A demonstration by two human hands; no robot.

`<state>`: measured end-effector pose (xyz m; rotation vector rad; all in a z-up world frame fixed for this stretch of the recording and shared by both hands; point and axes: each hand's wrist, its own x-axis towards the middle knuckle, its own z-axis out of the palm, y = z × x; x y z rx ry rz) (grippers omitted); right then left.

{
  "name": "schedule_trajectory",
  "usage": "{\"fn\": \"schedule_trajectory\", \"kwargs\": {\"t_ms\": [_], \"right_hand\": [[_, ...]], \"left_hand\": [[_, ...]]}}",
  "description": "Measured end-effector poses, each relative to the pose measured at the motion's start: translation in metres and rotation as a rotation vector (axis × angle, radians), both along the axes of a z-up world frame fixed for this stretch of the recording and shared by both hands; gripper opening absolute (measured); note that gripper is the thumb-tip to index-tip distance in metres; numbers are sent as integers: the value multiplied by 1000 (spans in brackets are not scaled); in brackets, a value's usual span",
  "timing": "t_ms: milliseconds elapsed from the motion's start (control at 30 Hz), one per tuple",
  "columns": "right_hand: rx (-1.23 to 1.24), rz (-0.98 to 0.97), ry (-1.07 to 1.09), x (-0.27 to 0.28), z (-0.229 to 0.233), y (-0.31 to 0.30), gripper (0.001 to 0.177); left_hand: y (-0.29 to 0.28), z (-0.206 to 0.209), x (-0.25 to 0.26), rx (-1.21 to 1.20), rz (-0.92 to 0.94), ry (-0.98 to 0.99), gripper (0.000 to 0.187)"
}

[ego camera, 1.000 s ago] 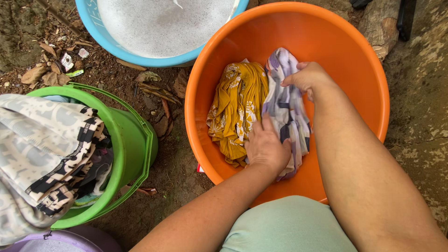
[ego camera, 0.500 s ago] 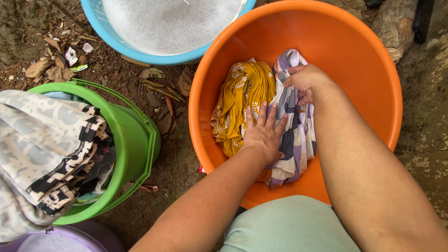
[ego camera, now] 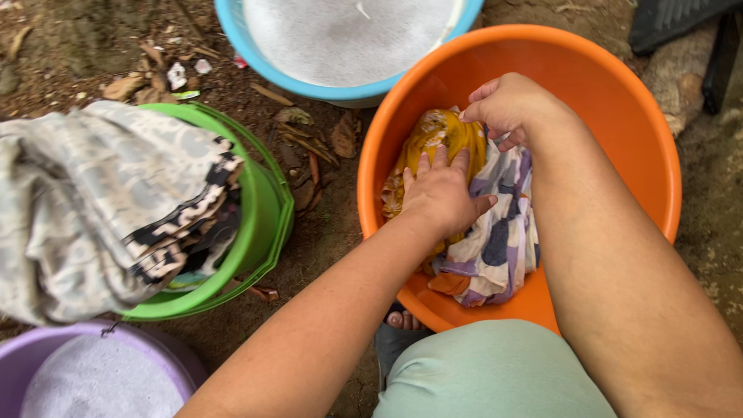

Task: The person sorts items of clothing between different buckets, rinses them in water, and wrings them out by hand.

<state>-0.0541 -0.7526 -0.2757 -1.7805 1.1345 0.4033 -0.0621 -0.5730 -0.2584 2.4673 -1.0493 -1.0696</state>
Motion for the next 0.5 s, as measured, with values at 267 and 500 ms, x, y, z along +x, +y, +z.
{"fn": "schedule_trajectory", "kwargs": {"t_ms": [267, 500], "right_hand": [[3, 154, -168, 26, 96, 81, 46], [85, 360, -325, 46, 168, 177, 50]], "left_hand": [[73, 52, 34, -228, 271, -62, 81], [153, 112, 51, -368, 429, -120, 68]]}}
